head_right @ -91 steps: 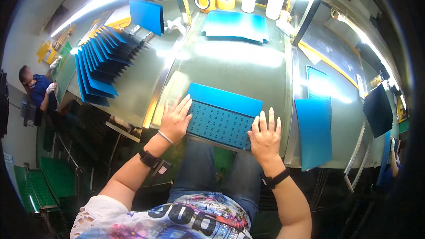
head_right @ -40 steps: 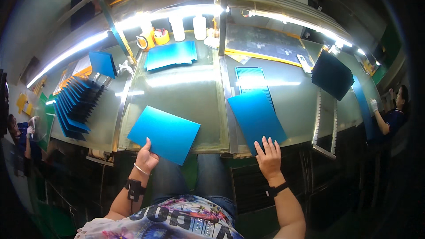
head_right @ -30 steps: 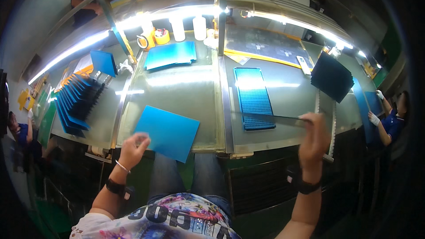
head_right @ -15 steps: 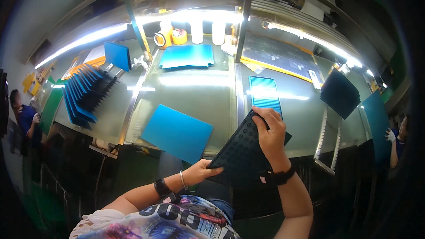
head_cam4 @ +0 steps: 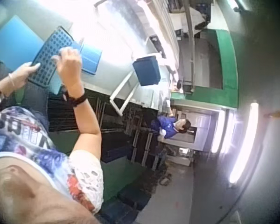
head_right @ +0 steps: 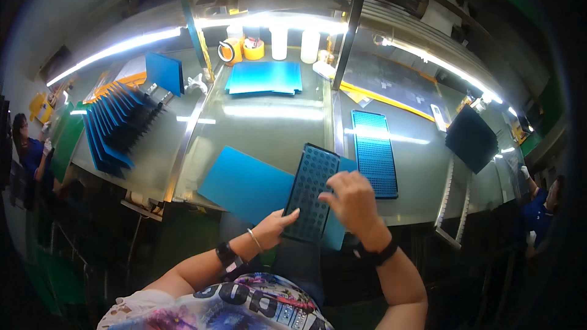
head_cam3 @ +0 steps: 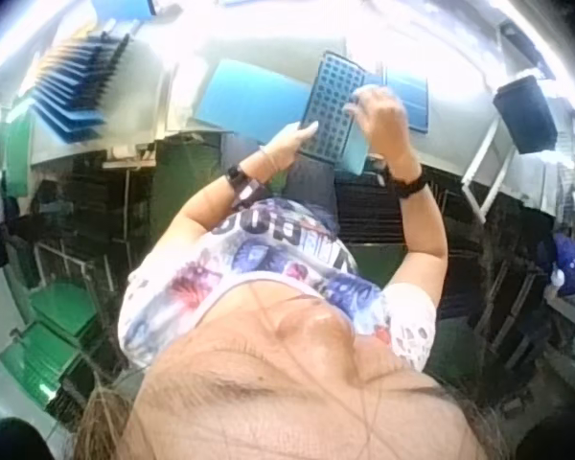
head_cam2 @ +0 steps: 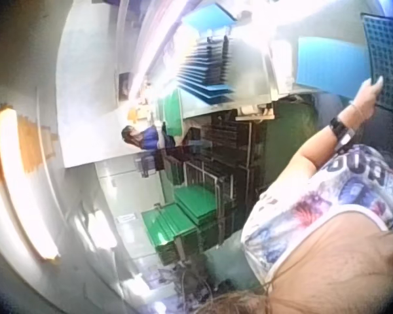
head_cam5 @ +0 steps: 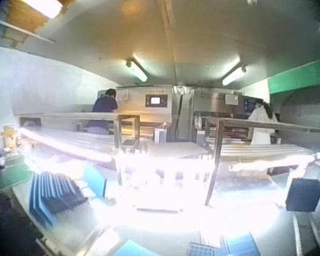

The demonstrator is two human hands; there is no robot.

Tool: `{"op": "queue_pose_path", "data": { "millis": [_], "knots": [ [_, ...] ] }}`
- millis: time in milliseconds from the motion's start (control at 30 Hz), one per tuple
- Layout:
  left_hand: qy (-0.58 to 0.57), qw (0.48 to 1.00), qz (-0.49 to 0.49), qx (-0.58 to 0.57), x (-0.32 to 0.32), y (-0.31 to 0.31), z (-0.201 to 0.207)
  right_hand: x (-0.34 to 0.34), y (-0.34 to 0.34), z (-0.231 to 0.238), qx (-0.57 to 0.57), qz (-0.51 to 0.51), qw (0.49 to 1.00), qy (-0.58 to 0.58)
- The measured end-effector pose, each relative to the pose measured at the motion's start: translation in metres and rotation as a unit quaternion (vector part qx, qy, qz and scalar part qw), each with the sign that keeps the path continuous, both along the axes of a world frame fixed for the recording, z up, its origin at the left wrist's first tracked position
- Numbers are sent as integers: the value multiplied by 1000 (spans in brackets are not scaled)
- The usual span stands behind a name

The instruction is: Inspecting and organizing large substrate panels and patterned circuit board sheets in a factory setting.

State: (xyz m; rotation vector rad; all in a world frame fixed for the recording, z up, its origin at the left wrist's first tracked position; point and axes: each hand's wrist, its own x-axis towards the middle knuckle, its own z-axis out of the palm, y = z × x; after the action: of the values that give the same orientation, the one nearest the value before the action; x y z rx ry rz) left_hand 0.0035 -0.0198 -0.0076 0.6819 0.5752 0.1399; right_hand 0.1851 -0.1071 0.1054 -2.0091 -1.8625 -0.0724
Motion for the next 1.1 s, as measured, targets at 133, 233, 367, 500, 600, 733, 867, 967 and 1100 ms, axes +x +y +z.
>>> {"op": "queue_pose_path", "data": {
  "millis": [133,233,367,500,600,733,867,967,1100],
  "knots": [
    [-67,992,-1,-109,11,-1,-24,-51,-28,-24,-3,52,998,44],
    [-125,981,-12,-149,15,-1,-6,-62,-25,-60,-18,33,999,38],
    [-148,969,-62,-189,8,7,-1,-59,-24,-72,-22,26,998,58],
    [-219,946,-92,-218,7,10,-17,-58,-25,-76,12,42,996,76],
    [-174,965,-73,-185,14,9,-9,-64,-26,-80,62,-8,991,123],
    [-92,981,-28,-166,15,-2,4,-42,-29,-83,138,-170,841,495],
    [65,998,10,11,26,2,-18,-34,-35,-29,239,-163,913,290],
    [45,996,34,63,31,13,-23,-6,-58,20,346,-178,910,143],
    [12,993,114,-13,13,70,42,30,-129,66,436,-357,808,174]
  ]
}}
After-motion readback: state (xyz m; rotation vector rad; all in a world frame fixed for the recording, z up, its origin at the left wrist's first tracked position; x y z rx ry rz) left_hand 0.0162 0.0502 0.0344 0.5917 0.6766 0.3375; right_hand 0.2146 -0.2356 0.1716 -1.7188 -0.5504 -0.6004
